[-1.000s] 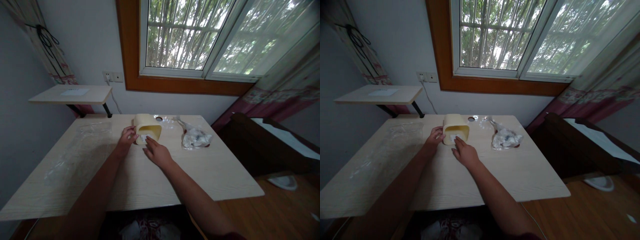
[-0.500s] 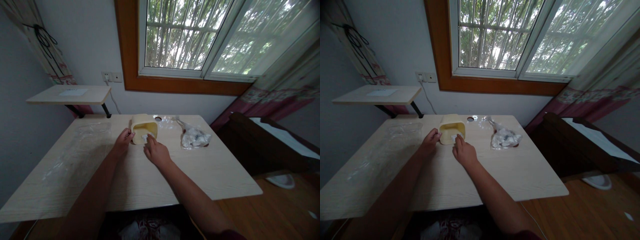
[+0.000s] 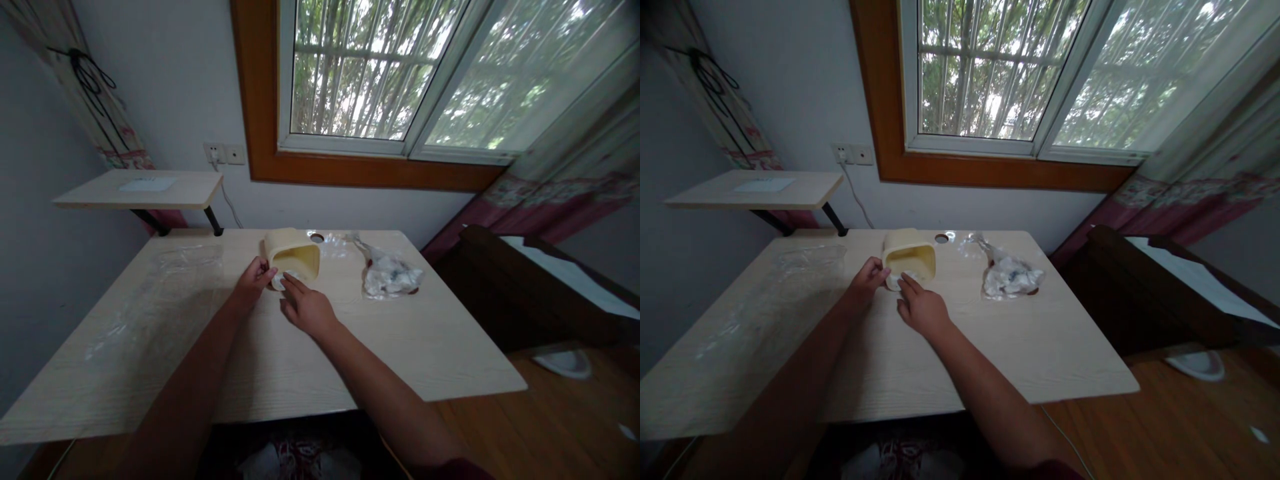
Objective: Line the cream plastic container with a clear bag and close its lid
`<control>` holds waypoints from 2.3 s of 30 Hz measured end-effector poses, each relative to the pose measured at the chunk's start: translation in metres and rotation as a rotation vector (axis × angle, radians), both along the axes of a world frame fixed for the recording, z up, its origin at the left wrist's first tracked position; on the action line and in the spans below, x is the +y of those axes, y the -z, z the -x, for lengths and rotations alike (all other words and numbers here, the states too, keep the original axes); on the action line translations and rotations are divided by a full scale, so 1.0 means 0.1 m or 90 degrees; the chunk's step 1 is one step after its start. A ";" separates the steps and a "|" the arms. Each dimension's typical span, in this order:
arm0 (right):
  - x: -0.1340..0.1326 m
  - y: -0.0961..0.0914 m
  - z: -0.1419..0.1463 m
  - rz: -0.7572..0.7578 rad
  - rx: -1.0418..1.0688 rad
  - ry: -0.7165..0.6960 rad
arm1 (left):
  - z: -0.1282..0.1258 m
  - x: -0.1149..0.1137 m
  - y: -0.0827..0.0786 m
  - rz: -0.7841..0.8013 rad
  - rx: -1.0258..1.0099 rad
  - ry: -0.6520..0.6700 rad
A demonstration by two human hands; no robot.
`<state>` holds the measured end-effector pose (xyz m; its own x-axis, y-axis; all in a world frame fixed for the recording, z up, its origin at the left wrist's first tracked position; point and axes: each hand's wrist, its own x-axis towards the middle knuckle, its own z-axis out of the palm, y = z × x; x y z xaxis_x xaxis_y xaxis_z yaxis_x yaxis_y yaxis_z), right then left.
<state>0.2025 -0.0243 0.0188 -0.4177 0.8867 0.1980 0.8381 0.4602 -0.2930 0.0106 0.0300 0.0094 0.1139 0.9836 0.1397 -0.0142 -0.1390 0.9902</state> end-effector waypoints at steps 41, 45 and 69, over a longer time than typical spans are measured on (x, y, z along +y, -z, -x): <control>-0.04 -0.13 0.00 0.016 -0.023 -0.021 | -0.09 0.05 -0.06 0.011 -0.063 -0.029; 0.00 -0.15 -0.06 -0.012 -0.051 0.011 | -0.07 0.04 -0.12 0.019 -0.078 -0.053; 0.02 -0.16 -0.13 -0.048 -0.053 0.024 | -0.10 0.01 -0.18 0.023 -0.079 -0.082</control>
